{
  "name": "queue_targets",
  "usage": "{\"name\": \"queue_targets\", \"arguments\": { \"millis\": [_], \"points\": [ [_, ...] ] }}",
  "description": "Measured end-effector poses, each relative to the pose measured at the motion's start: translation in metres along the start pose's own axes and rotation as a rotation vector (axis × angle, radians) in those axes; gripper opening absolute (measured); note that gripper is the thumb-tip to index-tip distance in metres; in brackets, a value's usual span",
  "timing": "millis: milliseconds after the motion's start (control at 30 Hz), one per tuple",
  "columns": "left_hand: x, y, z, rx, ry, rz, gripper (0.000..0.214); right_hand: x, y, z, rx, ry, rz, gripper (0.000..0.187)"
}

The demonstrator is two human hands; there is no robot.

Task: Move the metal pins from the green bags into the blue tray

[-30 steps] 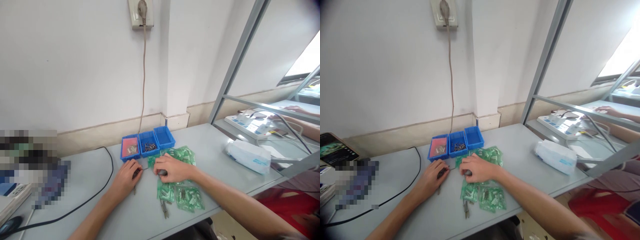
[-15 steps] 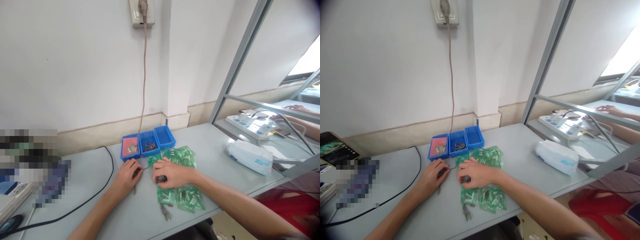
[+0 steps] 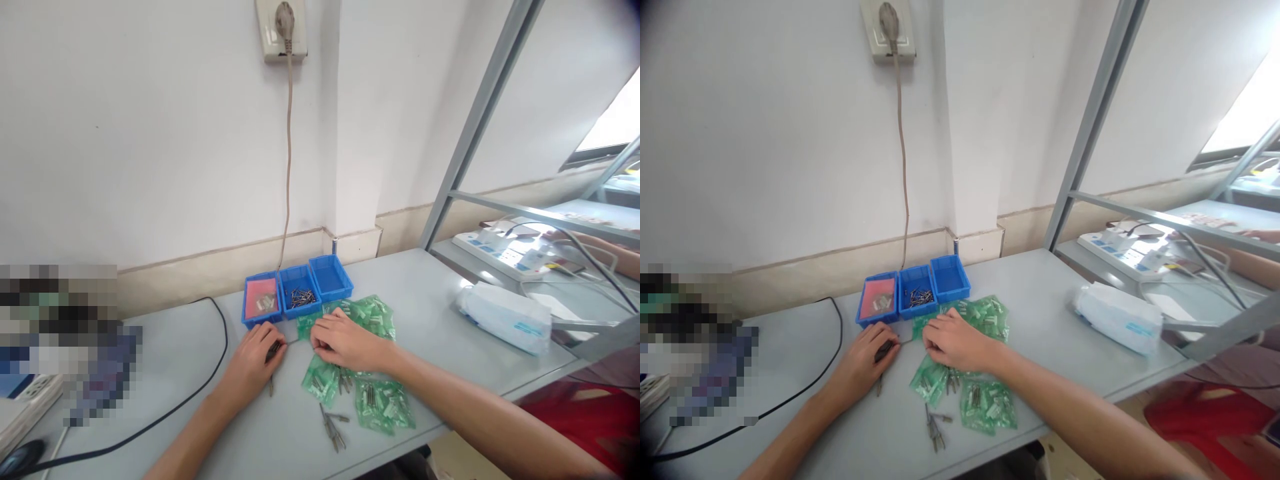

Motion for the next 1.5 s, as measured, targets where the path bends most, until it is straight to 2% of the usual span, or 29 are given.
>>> {"name": "queue_targets", "arguments": {
  "millis": [233,767,1100,1233,1333,1433,1500],
  "points": [
    [-0.001,0.0,0.0,0.012,-0.013,0.012,0.016,0.0,0.001,0.001,0.022,0.01,0.176,0.012],
    [0.0,0.001,0.001,0.036,0.002,0.001,0.012,-0.006,0.008,0.003,0.062,0.017,0.384,0.01],
    [-0.001,-0.002,0.001,0.049,-0.007,0.001,0.012,-0.002,-0.003,-0.002,-0.035,0.11,0.272,0.012],
    [0.0,-0.001,0.001,0.042,-0.006,0.007,0.013,-0.002,-0.004,0.0,-0.018,0.091,0.142,0.013],
    [0.0,-0.001,0.0,0.052,-0.01,0.007,0.013,-0.001,-0.006,0.002,-0.029,0.062,0.057,0.025],
    [0.0,0.0,0.001,0.068,-0.015,0.007,0.014,-0.001,-0.011,0.002,-0.108,0.056,-0.008,0.038],
    [0.0,-0.001,0.001,0.061,-0.014,0.006,0.015,-0.001,-0.015,0.002,-0.202,0.048,-0.073,0.038]
  ]
}}
Point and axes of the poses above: each hand's wrist, its own z-axis away from the middle knuckle, its own y-axis out of the palm, x = y × z, the point moved 6 cm from there along -z, towards the middle knuckle, and after that the axes turned 7 degrees about -x, right-handed, at the moved point
